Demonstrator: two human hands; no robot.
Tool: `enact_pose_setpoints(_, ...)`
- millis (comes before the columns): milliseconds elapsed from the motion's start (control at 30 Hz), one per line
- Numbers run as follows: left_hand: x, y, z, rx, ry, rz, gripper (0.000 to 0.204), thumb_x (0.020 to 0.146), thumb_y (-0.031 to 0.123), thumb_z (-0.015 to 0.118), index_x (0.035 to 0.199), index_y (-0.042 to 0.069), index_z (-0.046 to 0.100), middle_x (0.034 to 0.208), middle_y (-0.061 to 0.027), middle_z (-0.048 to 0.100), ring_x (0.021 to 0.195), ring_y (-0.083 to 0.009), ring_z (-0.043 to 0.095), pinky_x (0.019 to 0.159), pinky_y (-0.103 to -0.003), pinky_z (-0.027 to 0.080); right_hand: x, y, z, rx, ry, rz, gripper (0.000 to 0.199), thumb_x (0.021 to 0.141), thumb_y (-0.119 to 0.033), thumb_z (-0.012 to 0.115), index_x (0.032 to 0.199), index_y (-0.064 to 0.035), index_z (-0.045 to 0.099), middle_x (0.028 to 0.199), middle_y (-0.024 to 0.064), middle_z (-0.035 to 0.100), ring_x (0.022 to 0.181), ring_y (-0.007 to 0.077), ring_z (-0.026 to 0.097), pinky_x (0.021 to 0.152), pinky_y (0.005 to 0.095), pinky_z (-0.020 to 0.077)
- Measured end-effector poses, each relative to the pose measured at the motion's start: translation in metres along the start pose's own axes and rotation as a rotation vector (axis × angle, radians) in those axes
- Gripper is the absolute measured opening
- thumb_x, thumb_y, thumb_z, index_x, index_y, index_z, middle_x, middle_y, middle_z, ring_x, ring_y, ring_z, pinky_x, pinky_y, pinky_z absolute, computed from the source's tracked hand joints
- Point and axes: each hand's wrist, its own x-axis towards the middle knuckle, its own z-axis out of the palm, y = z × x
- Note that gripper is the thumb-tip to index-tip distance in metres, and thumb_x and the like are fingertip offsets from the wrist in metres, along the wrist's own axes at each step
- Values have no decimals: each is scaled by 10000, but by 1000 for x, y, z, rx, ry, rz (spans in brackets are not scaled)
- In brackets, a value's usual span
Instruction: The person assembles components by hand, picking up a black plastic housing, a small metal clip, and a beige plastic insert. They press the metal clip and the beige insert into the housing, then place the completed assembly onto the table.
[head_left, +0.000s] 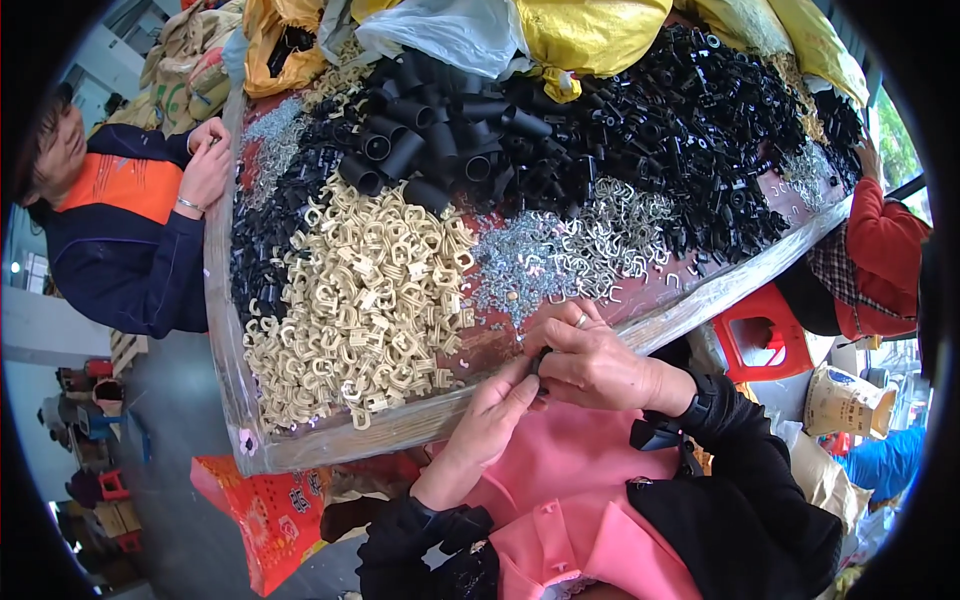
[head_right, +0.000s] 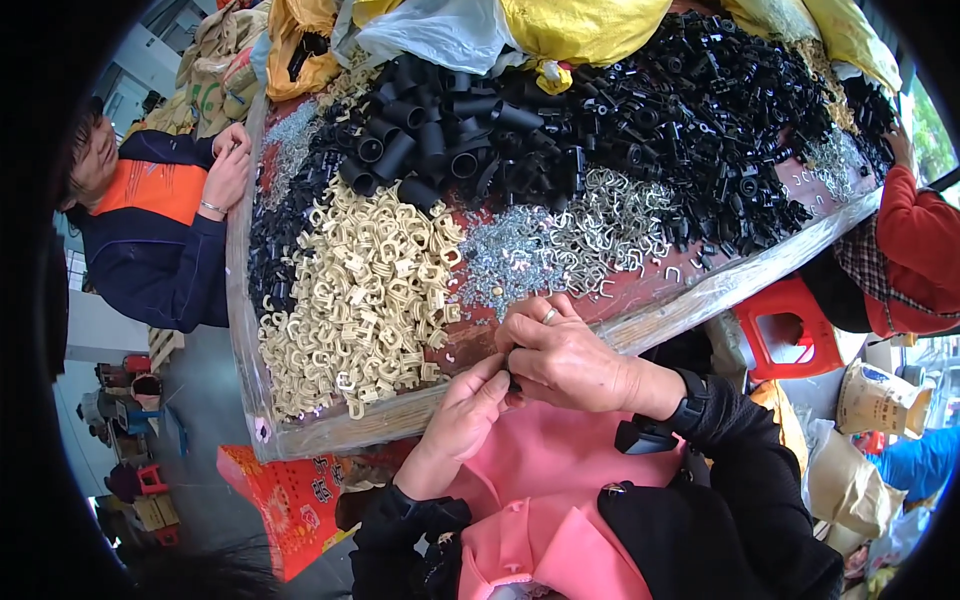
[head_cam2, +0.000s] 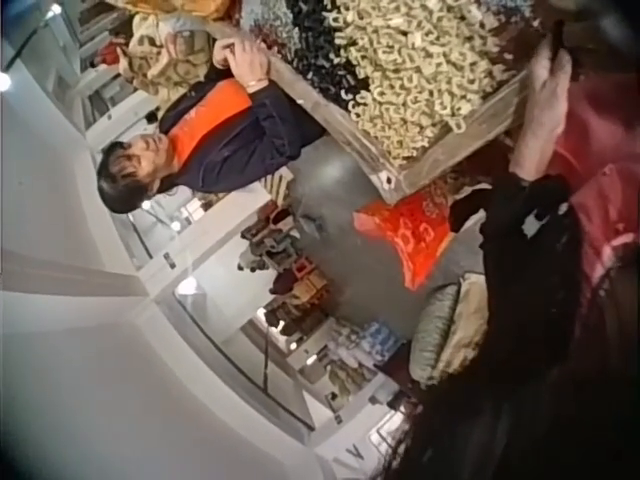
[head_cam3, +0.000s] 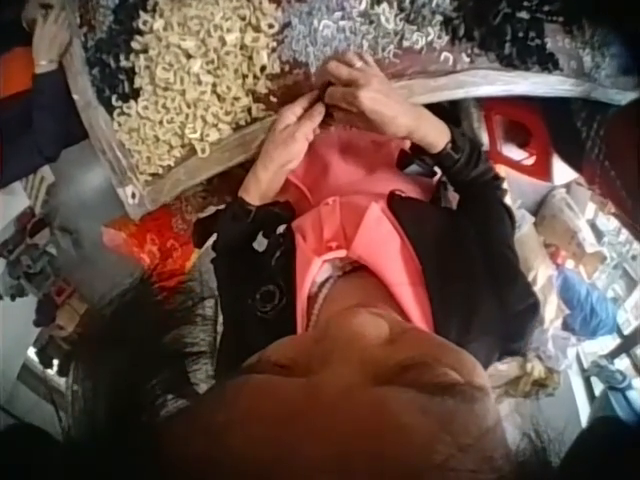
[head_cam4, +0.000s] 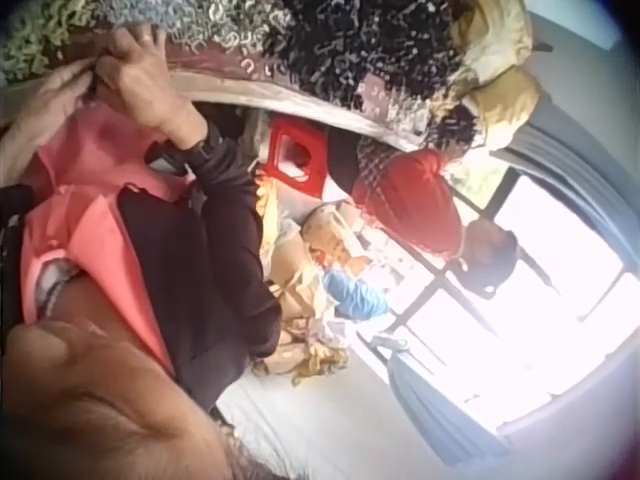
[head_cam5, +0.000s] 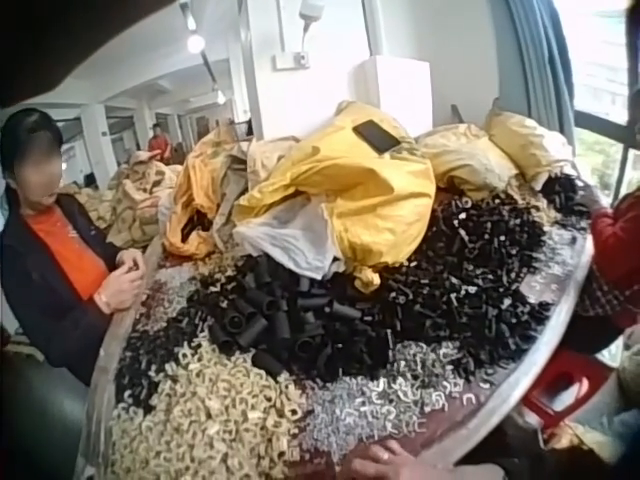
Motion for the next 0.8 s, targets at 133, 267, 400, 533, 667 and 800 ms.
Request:
enact_pose_setpoints(133,3,1,0,74,-51,-27,322,885,161,413,1172,14,404,1022,-42,516,883,-112,506,755,-262,410,0,0,0,25,-35,70,175,556,-141,667,661,-72,546,933,39,484,936,204,430,756,360,310)
enact_pose_setpoints(267,4,7,0,-89,-47,-68,332,878,163,427,1173,12,404,1039,-67,524,876,-121,514,752,-259,412,0,11,1,208,92,35,157,577,-133,664,680,-73,562,898,43,492,874,214,454,739,356,331)
enact_pose_setpoints(400,7,9,-2,-275,-90,-49,310,872,148,438,1154,18,430,1023,-64,540,848,-121,519,754,-253,409,-12,30,-13,144,366,202,177,609,-116,649,767,-79,576,865,70,506,765,243,481,686,355,375)
enact_pose_setpoints(533,10,6,-4,-307,-131,-77,355,865,160,447,1184,14,398,1091,-131,520,864,-150,536,743,-261,416,-45,78,-38,-528,231,456,159,658,-81,615,790,-45,534,856,94,511,784,264,503,641,343,401)
enact_pose_setpoints(667,14,4,-2,-302,-140,-99,359,863,157,449,1187,12,396,1094,-139,516,870,-156,536,750,-265,421,-51,103,-35,-573,174,484,98,691,-69,576,762,-45,513,778,106,511,698,272,512,576,321,407)
enact_pose_setpoints(800,12,4,-4,-293,-117,-81,361,858,157,458,1182,8,399,1079,-144,519,868,-165,536,756,-270,427,-47,107,-36,-316,361,459,70,729,-83,566,749,-48,509,701,85,506,591,241,501,534,294,406)
